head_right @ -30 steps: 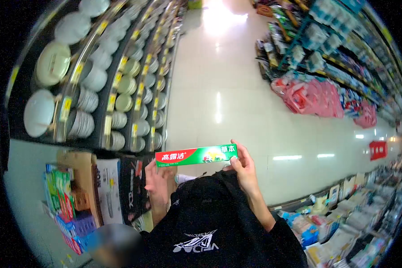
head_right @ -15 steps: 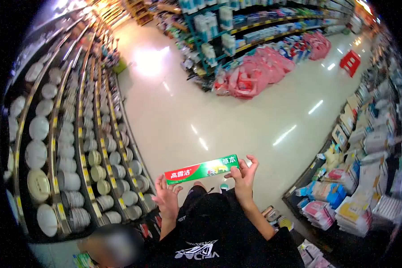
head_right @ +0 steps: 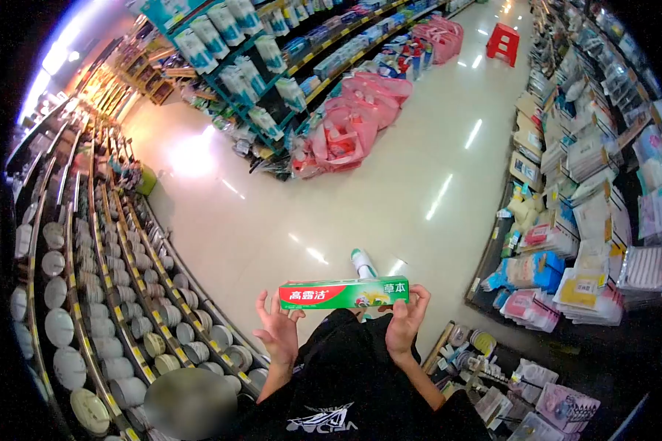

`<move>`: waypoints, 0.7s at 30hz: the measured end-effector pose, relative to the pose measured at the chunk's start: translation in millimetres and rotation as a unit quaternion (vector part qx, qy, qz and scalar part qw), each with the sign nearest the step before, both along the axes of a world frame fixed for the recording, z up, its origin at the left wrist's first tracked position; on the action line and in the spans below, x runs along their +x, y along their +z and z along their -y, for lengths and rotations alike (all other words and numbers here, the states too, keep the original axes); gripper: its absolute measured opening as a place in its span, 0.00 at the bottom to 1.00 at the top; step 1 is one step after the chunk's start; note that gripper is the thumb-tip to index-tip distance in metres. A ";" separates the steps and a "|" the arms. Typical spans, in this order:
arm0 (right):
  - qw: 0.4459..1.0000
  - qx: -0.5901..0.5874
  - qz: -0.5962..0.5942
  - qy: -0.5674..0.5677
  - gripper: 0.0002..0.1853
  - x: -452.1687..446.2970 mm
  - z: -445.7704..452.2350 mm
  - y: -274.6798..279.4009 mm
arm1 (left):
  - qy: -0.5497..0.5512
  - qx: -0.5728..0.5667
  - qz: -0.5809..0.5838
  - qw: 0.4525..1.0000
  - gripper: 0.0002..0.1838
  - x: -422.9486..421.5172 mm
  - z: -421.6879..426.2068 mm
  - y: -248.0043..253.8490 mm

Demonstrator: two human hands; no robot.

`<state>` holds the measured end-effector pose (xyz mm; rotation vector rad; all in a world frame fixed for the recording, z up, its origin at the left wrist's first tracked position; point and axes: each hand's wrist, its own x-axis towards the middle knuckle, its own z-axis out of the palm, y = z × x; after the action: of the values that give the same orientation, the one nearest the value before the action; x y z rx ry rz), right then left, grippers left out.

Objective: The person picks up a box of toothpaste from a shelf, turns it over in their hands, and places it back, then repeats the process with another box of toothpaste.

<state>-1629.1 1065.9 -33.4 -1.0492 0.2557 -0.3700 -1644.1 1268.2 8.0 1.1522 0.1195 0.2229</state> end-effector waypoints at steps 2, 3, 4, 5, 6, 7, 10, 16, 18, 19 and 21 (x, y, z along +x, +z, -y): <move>1.000 -0.012 -0.002 0.008 0.20 11.2 -0.1 -1.6 | -0.006 0.015 -0.003 1.000 0.51 15.4 -2.3 -2.7; 1.000 -0.021 -0.002 0.012 0.20 17.0 0.3 -1.8 | -0.011 0.032 -0.008 0.999 0.50 23.1 -3.0 -5.4; 0.999 -0.031 -0.002 0.016 0.20 23.2 1.0 -1.0 | -0.016 0.048 -0.013 0.999 0.50 31.5 -3.4 -6.9; 0.999 -0.029 -0.008 0.013 0.20 29.9 1.9 4.2 | -0.023 0.038 -0.022 0.999 0.49 41.4 -3.0 -6.7; 0.999 -0.029 -0.014 0.008 0.20 37.5 2.8 13.0 | -0.030 0.026 -0.030 0.999 0.48 53.2 -1.9 -5.8; 0.999 -0.029 -0.021 0.003 0.19 46.0 4.3 20.3 | -0.038 0.014 -0.038 0.998 0.48 65.4 0.0 -5.5; 0.997 -0.044 -0.008 -0.064 0.19 71.7 9.4 30.5 | -0.088 0.004 -0.021 0.996 0.48 98.2 4.2 -14.1; 0.998 -0.058 0.000 -0.007 0.20 130.8 28.7 29.6 | -0.081 0.027 0.019 0.996 0.52 167.6 13.9 4.4; 0.998 -0.066 0.024 0.006 0.21 151.7 28.3 35.6 | -0.065 -0.003 0.042 0.997 0.52 186.3 12.8 5.2; 0.997 -0.071 0.029 0.012 0.22 161.2 28.5 36.4 | -0.048 -0.017 0.053 0.997 0.52 196.1 15.6 5.7; 0.996 -0.074 0.035 0.020 0.24 177.3 27.3 38.5 | -0.025 -0.033 0.062 0.997 0.51 211.8 18.9 0.8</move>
<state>-1451.8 1038.6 5.0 -1.1832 0.1462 -0.3929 -1432.3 1249.3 8.9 1.0712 -0.0108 0.2428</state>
